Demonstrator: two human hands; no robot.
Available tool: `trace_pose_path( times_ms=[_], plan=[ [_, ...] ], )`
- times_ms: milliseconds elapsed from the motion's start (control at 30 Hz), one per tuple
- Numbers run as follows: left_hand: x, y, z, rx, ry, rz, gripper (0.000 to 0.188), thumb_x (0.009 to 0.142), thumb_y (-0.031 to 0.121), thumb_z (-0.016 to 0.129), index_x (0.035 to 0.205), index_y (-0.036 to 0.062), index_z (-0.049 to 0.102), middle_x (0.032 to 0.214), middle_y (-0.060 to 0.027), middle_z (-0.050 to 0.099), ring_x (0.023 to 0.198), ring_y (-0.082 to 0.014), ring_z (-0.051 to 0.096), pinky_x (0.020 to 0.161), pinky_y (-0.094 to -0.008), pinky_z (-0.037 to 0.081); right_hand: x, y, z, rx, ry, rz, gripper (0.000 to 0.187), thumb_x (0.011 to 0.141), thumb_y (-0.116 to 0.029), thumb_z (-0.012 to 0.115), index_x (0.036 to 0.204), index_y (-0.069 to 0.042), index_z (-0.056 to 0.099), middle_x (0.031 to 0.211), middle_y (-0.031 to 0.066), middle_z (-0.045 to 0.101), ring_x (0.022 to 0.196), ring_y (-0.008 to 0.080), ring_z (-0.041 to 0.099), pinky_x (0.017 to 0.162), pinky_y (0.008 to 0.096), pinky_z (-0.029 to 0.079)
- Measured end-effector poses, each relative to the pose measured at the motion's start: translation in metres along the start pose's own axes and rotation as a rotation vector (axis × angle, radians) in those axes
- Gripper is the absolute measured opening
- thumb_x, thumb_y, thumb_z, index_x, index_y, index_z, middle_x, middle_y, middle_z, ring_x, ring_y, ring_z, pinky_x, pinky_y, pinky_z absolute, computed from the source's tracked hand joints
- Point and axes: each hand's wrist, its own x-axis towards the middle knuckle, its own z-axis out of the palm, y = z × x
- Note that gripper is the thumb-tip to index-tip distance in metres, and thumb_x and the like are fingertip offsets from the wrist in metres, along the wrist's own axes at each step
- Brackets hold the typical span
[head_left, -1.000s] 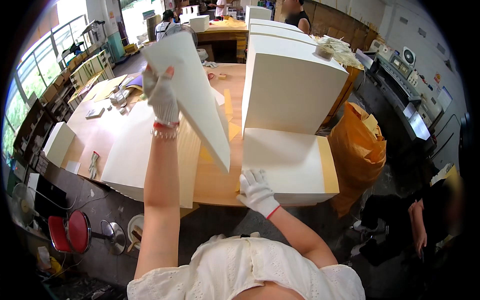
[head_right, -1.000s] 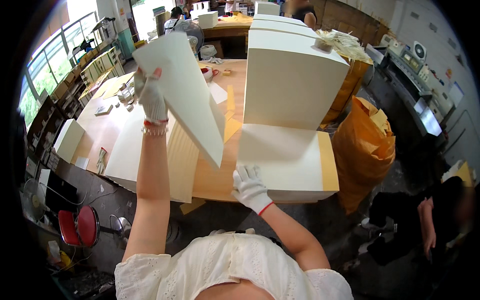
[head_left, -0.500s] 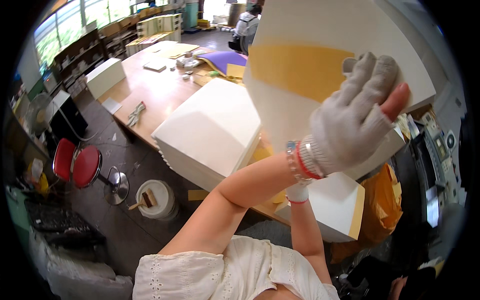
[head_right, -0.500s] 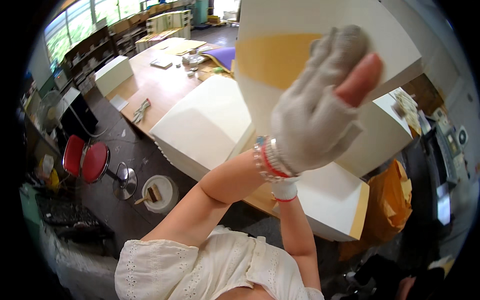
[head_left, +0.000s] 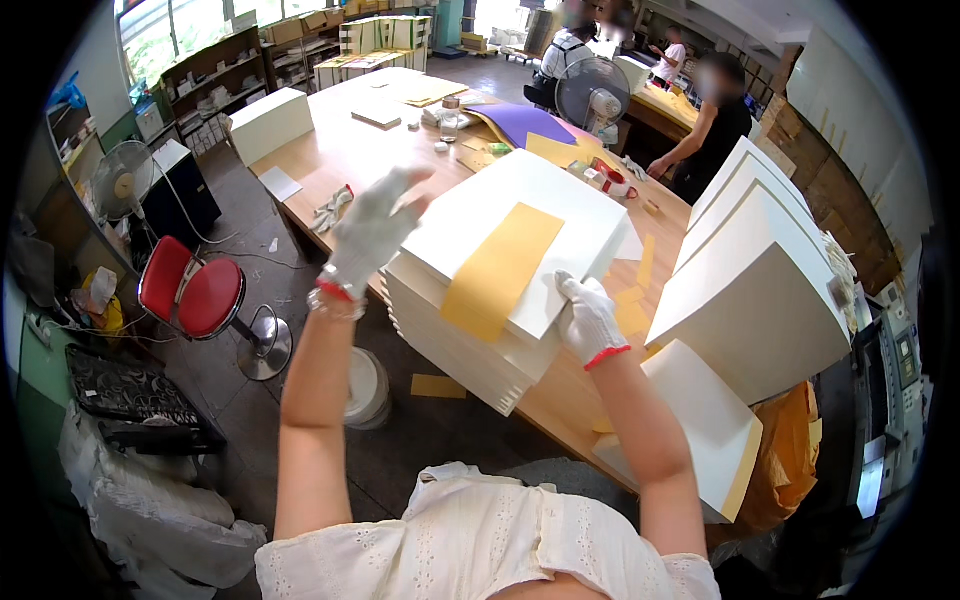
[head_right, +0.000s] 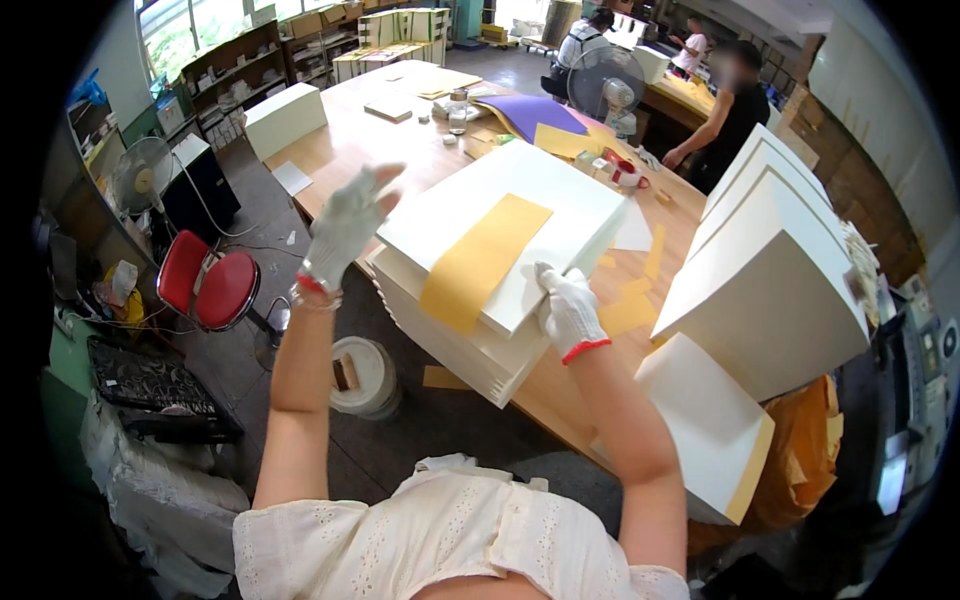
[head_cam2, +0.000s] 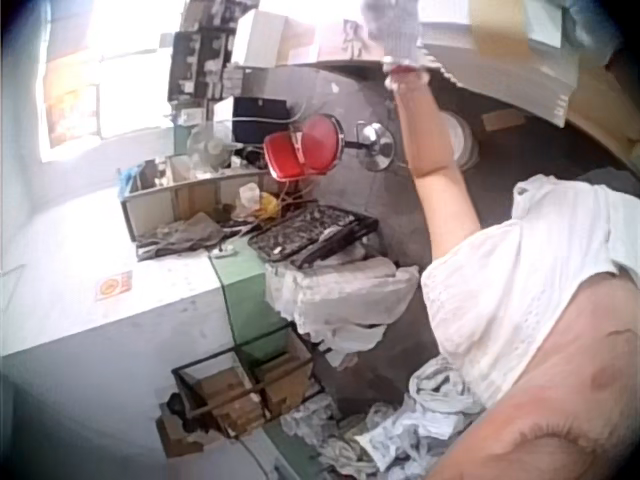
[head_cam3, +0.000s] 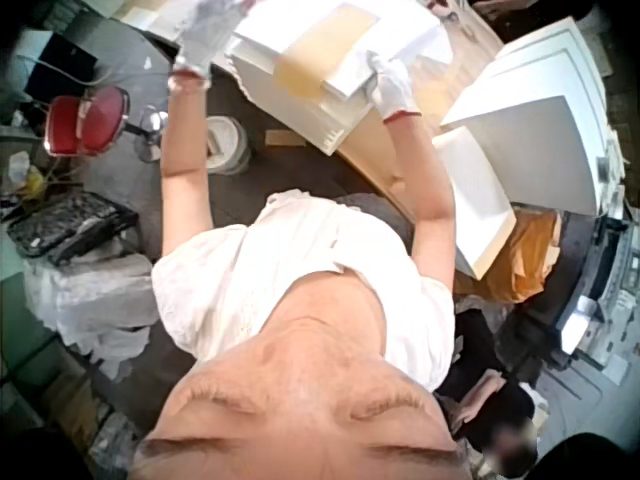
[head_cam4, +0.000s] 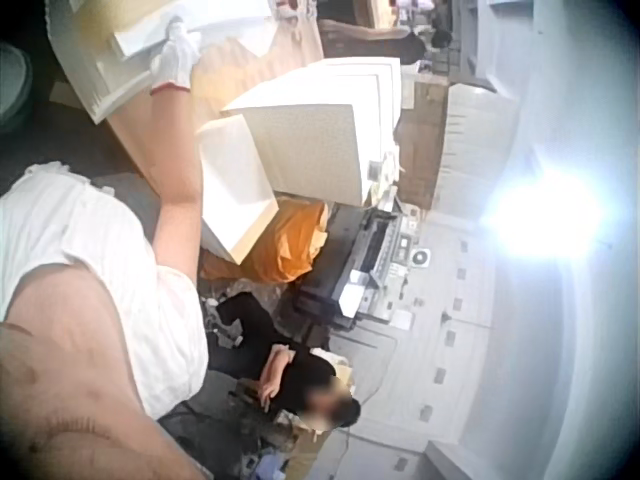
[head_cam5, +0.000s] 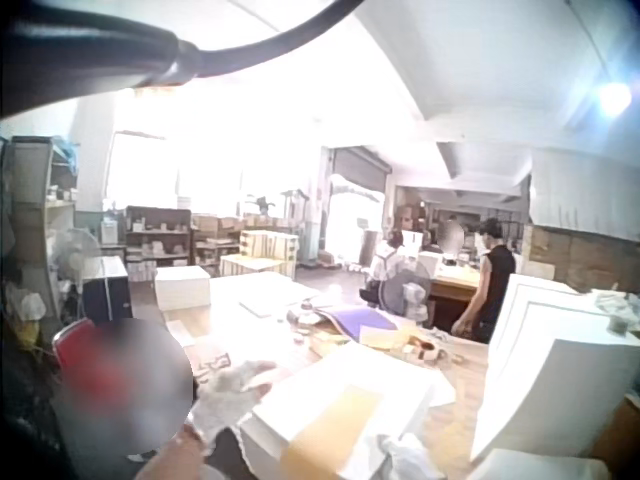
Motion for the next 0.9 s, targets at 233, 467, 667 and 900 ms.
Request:
trace_pose_path(
  times_ms=[233,467,667,900],
  plan=[
    [-0.045,-0.121,-0.012,0.002,-0.136,-0.122,0.050,0.090,0.019,0.067,0.136,0.0093,0.053,0.137,-0.0145,0.056,0.123,-0.0261,0.056,0.100,-0.0348,0.046,-0.068,-0.030,0.027,-0.423,-0.261,-0.143,0.030,0.092,-0.008,0.059,0.119,-0.001,0.048,0.114,0.0126,0.058,0.101,0.0208,0.061,0.086,0.0345,0.052],
    [-0.050,-0.044,0.017,0.401,-0.166,0.802,0.041,0.074,0.021,0.077,0.114,0.0191,0.069,0.129,-0.0061,0.062,0.125,-0.0204,0.055,0.104,-0.0430,0.044,-0.087,-0.021,-0.003,-1.170,-0.298,-0.347,0.066,0.086,-0.035,0.071,0.135,0.000,0.045,0.129,0.0254,0.053,0.118,0.0360,0.054,0.099,0.0421,0.044],
    [-0.041,-0.022,0.032,-0.069,-0.213,0.750,0.020,0.074,0.010,0.074,0.093,0.0127,0.069,0.105,-0.0008,0.071,0.100,-0.0239,0.068,0.100,-0.0416,0.050,-0.116,-0.014,0.053,-1.335,-0.182,-1.249,0.055,0.081,-0.025,0.073,0.130,-0.009,0.054,0.119,0.0178,0.060,0.113,0.0304,0.058,0.098,0.0445,0.046],
    [-0.004,-0.073,0.015,-0.155,-0.042,0.421,0.063,0.076,-0.008,0.069,0.134,0.0108,0.055,0.137,-0.0080,0.054,0.123,-0.0174,0.054,0.097,-0.0301,0.050,-0.051,-0.045,-0.041,-1.172,0.090,-1.309,0.041,0.076,0.009,0.061,0.113,-0.009,0.064,0.097,0.0091,0.067,0.093,0.0291,0.064,0.093,0.0410,0.050]
  ],
)
